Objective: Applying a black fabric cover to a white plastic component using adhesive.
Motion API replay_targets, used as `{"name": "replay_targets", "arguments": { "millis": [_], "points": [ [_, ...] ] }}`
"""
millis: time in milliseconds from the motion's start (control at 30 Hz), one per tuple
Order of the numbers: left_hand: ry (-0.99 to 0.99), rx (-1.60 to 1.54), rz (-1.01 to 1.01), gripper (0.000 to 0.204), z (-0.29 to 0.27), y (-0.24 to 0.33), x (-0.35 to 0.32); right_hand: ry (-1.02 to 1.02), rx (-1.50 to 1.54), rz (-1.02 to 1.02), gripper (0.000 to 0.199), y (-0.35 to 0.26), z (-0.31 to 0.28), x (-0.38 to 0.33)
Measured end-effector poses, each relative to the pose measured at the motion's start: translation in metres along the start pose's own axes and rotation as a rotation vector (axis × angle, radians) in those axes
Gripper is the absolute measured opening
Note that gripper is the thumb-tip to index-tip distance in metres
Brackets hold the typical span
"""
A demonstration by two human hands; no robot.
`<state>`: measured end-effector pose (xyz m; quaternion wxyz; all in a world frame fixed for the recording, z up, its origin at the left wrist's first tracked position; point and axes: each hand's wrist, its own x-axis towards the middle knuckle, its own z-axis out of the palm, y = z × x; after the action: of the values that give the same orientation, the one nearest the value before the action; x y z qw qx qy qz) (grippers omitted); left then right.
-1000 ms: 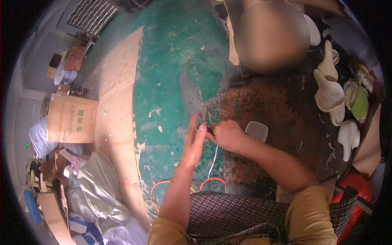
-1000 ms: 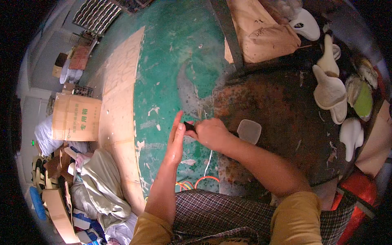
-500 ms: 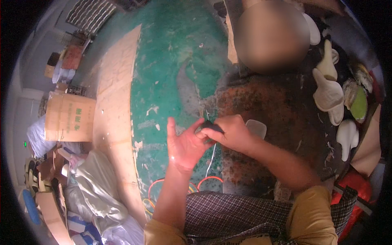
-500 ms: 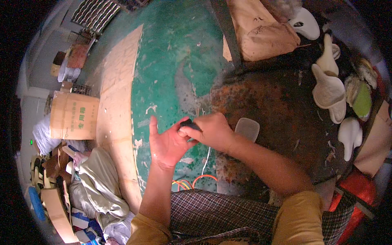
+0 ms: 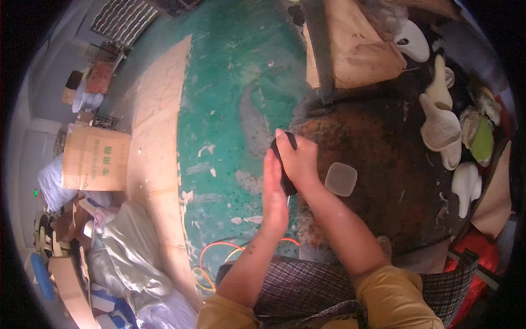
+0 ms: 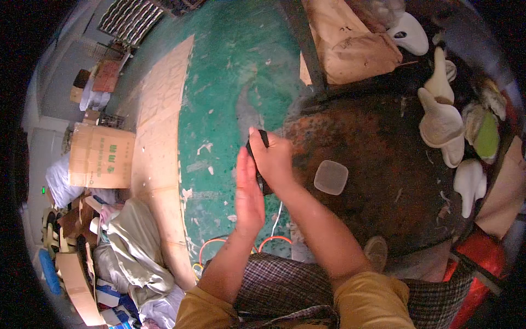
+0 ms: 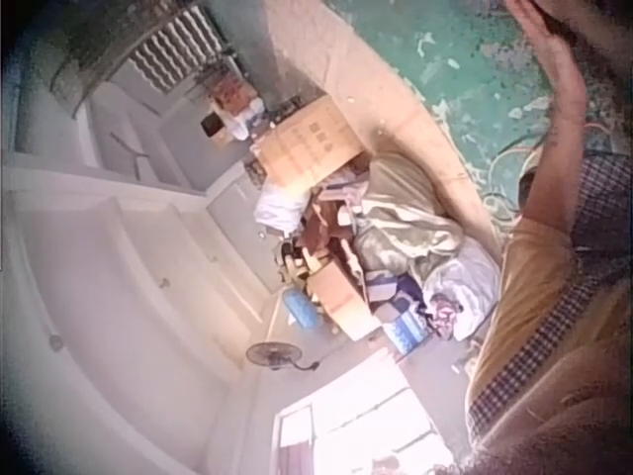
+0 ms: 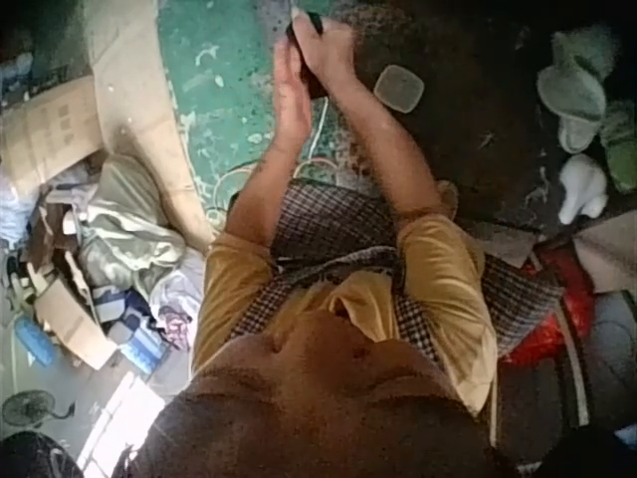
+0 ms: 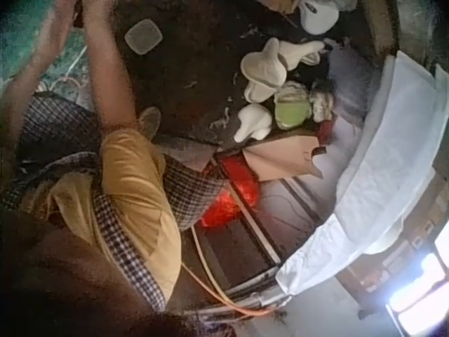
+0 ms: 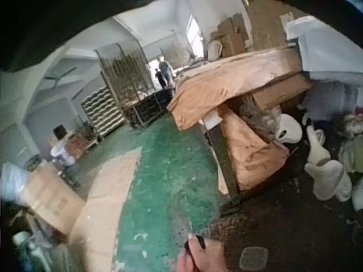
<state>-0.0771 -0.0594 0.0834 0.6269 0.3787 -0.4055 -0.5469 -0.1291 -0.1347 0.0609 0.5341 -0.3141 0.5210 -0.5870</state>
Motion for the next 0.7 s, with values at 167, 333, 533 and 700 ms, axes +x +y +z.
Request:
{"name": "replay_targets", "arguments": {
  "millis": [167, 333, 533, 700],
  "points": [
    [-0.254, 0.412, -0.133, 0.082, -0.022, -0.008, -0.001, -0.052, -0.404, -0.349, 0.037, 0.017, -0.026, 0.031],
    [-0.237, 0.929, -0.275, 0.075, -0.045, -0.036, 0.003, -0.306, -0.745, -0.513, 0.048, 0.054, -0.015, 0.007],
    [-0.389, 0.937, -0.227, 0.069, -0.08, -0.083, 0.005, -0.788, -1.01, -0.583, 0.047, 0.031, -0.043, -0.037],
    [-0.256, 0.257, -0.527, 0.059, -0.079, -0.055, 0.023, -0.439, -0.472, -0.346, 0.032, 0.003, -0.111, 0.01]
  ]
}}
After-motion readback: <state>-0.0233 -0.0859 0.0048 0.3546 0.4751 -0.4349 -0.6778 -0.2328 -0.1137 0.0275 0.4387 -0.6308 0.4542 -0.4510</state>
